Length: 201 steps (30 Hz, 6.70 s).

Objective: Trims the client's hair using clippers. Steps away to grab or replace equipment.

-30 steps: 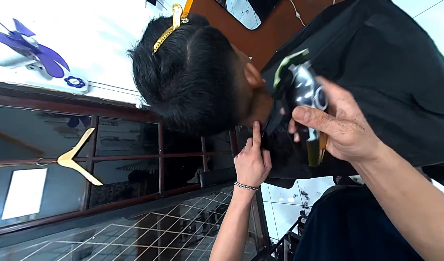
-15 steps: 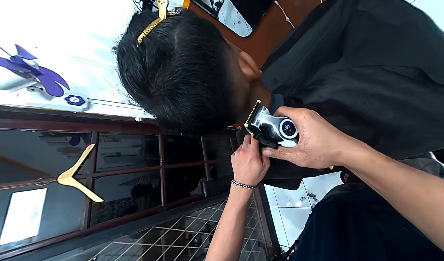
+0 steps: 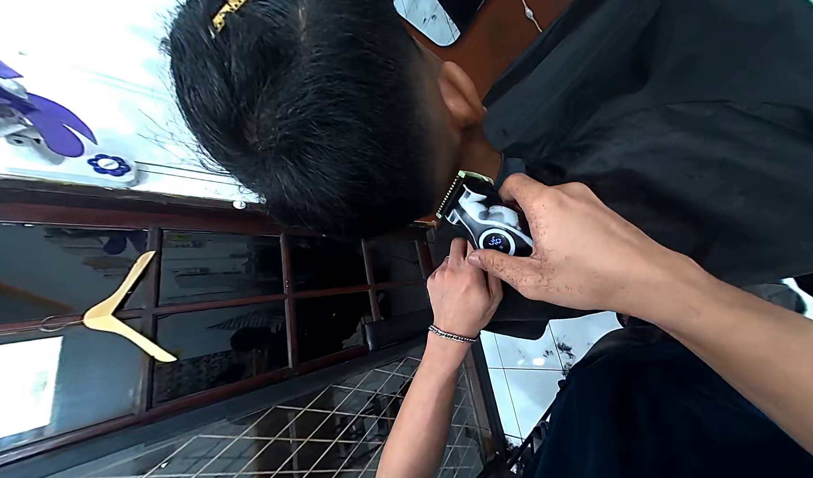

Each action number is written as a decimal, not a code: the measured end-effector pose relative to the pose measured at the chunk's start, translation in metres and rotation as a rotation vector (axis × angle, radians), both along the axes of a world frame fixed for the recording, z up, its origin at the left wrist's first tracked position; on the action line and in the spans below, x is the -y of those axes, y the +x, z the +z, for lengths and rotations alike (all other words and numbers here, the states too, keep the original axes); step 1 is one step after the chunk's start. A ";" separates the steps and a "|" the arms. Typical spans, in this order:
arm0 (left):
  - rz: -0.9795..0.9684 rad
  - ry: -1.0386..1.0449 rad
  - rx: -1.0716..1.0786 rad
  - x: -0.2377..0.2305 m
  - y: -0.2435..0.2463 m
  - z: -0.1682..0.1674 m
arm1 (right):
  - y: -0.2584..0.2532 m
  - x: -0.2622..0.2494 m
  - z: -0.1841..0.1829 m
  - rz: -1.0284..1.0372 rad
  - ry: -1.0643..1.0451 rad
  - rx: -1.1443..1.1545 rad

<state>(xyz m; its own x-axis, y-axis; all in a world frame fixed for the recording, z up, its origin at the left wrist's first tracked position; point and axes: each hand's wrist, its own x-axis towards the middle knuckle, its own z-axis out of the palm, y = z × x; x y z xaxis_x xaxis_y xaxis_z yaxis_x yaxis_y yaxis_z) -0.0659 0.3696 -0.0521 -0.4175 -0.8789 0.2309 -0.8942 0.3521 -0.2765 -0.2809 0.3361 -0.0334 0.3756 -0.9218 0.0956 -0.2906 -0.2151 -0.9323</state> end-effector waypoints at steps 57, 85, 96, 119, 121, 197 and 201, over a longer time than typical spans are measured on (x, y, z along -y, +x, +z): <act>-0.011 0.015 -0.050 0.005 -0.001 -0.003 | -0.016 0.026 0.007 0.112 -0.084 0.016; -0.002 -0.009 -0.029 0.003 -0.003 -0.001 | -0.011 0.023 0.000 0.174 0.060 0.140; 0.006 -0.012 -0.045 0.005 -0.004 -0.002 | -0.017 0.033 0.007 0.212 -0.029 0.118; 0.075 0.028 -0.057 0.005 -0.013 0.000 | -0.038 0.062 0.013 0.331 -0.005 0.183; 0.077 0.029 -0.065 0.007 -0.014 0.000 | -0.039 0.064 0.016 0.323 0.001 0.195; 0.220 -0.031 -0.180 -0.021 -0.093 0.077 | -0.103 0.088 0.000 0.437 0.293 0.791; 0.333 0.023 -0.047 -0.009 -0.088 0.036 | -0.080 0.073 0.009 0.571 0.168 0.506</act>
<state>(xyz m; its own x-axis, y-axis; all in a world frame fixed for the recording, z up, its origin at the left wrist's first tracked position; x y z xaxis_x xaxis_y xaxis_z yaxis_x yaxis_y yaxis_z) -0.1535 0.3786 -0.0160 -0.0960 -0.9705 0.2213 -0.9728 0.0444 -0.2272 -0.3604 0.2635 -0.0248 0.7440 -0.6164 0.2580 0.2915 -0.0480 -0.9554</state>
